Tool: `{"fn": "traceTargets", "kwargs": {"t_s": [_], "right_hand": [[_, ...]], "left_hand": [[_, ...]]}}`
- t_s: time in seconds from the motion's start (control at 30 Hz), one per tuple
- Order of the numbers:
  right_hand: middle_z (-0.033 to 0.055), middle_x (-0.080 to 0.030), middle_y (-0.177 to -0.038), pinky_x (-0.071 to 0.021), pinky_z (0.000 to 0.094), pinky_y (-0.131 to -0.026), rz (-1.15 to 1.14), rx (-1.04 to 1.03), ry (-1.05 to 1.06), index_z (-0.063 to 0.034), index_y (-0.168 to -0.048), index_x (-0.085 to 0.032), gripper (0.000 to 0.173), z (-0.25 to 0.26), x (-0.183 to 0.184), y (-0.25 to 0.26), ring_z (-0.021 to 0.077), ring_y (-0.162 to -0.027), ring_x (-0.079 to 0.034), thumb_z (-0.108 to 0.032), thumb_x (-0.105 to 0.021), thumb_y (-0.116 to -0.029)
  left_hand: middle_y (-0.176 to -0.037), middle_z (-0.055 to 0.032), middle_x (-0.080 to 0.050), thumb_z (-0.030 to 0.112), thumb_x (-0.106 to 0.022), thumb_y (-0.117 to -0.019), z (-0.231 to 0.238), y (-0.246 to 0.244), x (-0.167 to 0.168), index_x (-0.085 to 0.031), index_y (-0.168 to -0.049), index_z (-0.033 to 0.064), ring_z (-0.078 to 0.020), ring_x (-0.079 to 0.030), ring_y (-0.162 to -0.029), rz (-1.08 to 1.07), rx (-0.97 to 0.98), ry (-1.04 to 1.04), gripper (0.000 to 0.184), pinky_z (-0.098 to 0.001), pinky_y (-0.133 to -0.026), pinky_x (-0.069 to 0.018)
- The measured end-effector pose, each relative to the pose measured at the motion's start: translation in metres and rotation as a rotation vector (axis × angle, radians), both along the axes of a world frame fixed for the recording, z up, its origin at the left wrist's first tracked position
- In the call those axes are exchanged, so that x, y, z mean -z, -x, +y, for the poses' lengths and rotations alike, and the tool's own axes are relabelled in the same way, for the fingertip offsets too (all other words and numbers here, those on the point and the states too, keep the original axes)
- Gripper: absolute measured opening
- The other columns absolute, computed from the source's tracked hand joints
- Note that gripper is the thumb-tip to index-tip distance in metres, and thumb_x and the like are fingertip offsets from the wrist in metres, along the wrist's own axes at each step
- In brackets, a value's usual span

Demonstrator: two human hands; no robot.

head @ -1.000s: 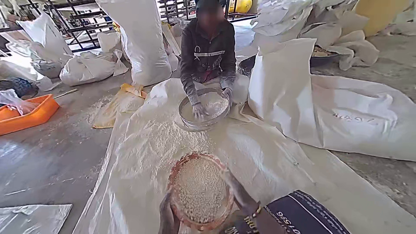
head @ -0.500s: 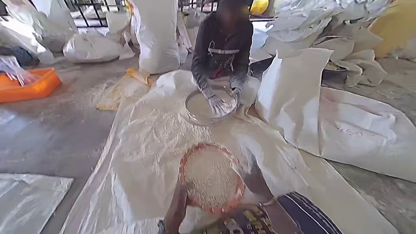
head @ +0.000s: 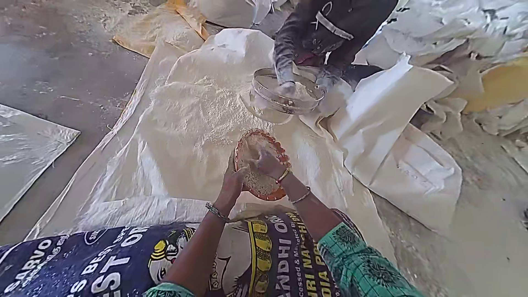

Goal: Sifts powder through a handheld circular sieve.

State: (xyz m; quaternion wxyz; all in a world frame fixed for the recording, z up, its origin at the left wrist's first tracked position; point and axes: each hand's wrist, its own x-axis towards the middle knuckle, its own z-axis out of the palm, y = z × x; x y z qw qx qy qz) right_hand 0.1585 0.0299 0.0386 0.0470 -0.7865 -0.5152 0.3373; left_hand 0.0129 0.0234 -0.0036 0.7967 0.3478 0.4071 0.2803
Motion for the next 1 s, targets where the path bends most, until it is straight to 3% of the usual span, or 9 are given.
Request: {"fn": "traceTargets", "kwargs": {"t_s": [0.07, 0.13, 0.23, 0.33, 0.53, 0.6, 0.7, 0.83, 1.0], "right_hand": [[0.0314, -0.041, -0.156, -0.0231, 0.0437, -0.125, -0.069, -0.103, 0.087, 0.0097, -0.15, -0.041, 0.054, -0.01, -0.008, 0.015, 0.0389, -0.15, -0.035, -0.017, -0.054, -0.1057], [0.0314, -0.052, -0.146, -0.0294, 0.0448, -0.122, -0.118, -0.203, 0.057, 0.0107, -0.14, -0.054, 0.043, -0.028, -0.006, 0.015, 0.0399, -0.143, -0.045, -0.017, -0.05, -0.1065], [0.0281, -0.063, -0.133, -0.0375, 0.0465, -0.116, -0.154, -0.225, -0.075, 0.0081, -0.128, -0.065, 0.033, -0.046, -0.009, -0.006, 0.0383, -0.132, -0.056, -0.005, -0.056, -0.0988], [0.0233, -0.068, -0.127, -0.043, 0.0456, -0.113, -0.181, -0.042, -0.285, 0.0034, -0.122, -0.071, 0.03, -0.047, -0.018, -0.034, 0.0338, -0.126, -0.062, -0.001, -0.057, -0.0959], [0.0255, -0.048, -0.153, -0.0304, 0.0424, -0.123, 0.024, 0.018, -0.155, 0.0046, -0.149, -0.047, 0.057, -0.002, -0.01, -0.043, 0.0324, -0.146, -0.043, -0.027, -0.058, -0.1038], [0.0279, -0.047, -0.152, -0.0292, 0.0438, -0.123, 0.05, -0.062, -0.11, 0.0069, -0.146, -0.049, 0.055, 0.001, -0.006, -0.019, 0.0352, -0.146, -0.042, -0.026, -0.06, -0.1028], [0.0309, -0.047, -0.151, -0.0255, 0.0446, -0.124, 0.01, -0.229, -0.019, 0.0092, -0.142, -0.052, 0.049, -0.011, -0.006, 0.011, 0.0395, -0.146, -0.04, -0.022, -0.055, -0.1047], [0.0313, -0.058, -0.135, -0.0353, 0.0453, -0.118, -0.041, -0.379, -0.002, 0.0125, -0.131, -0.058, 0.037, -0.032, -0.006, 0.008, 0.0403, -0.134, -0.052, -0.012, -0.045, -0.1071], [0.0249, -0.065, -0.132, -0.0404, 0.0451, -0.115, -0.122, -0.181, -0.204, 0.0064, -0.127, -0.067, 0.031, -0.038, -0.015, -0.038, 0.0353, -0.13, -0.059, -0.004, -0.05, -0.1023]], "left_hand": [[-0.152, -0.0237, -0.041, 0.009, -0.044, -0.1043, -0.001, 0.001, 0.0, -0.014, -0.163, 0.0118, -0.0269, -0.058, -0.12, -0.015, -0.03, -0.007, 0.066, -0.0427, -0.091, -0.0523], [-0.155, -0.0221, -0.037, 0.009, -0.041, -0.1055, -0.004, -0.001, 0.001, -0.015, -0.162, 0.0096, -0.0252, -0.054, -0.127, -0.03, -0.045, -0.005, 0.062, -0.0414, -0.099, -0.0488], [-0.153, -0.023, -0.039, 0.011, -0.041, -0.1066, -0.011, -0.005, -0.002, -0.014, -0.163, 0.012, -0.0287, -0.056, -0.123, -0.018, -0.049, 0.015, 0.062, -0.0448, -0.092, -0.0529], [-0.154, -0.0228, -0.039, 0.012, -0.045, -0.1064, -0.013, -0.006, -0.008, -0.015, -0.162, 0.0121, -0.029, -0.055, -0.125, -0.032, -0.046, 0.024, 0.064, -0.0451, -0.094, -0.0517], [-0.142, -0.0214, -0.051, 0.015, -0.042, -0.1079, -0.011, -0.006, -0.007, -0.023, -0.161, 0.0154, -0.0239, -0.063, -0.105, -0.084, -0.055, 0.074, 0.057, -0.0398, -0.079, -0.0558], [-0.136, -0.0211, -0.055, 0.016, -0.042, -0.1083, -0.008, -0.006, -0.003, -0.025, -0.161, 0.0165, -0.0238, -0.065, -0.1, -0.085, -0.075, 0.087, 0.055, -0.0395, -0.073, -0.0563], [-0.136, -0.0192, -0.055, 0.014, -0.041, -0.1078, -0.005, -0.003, -0.002, -0.025, -0.16, 0.0124, -0.0198, -0.064, -0.102, -0.099, -0.109, 0.056, 0.055, -0.0364, -0.079, -0.056], [-0.132, -0.0209, -0.057, 0.017, -0.042, -0.1088, -0.008, -0.008, 0.0, -0.024, -0.161, 0.0141, -0.0232, -0.065, -0.1, -0.067, -0.123, 0.094, 0.055, -0.0394, -0.076, -0.0568], [-0.141, -0.0228, -0.051, 0.016, -0.042, -0.1085, -0.014, -0.014, -0.003, -0.022, -0.161, 0.0157, -0.0281, -0.063, -0.108, -0.07, -0.053, 0.118, 0.056, -0.0439, -0.081, -0.0557]]}}
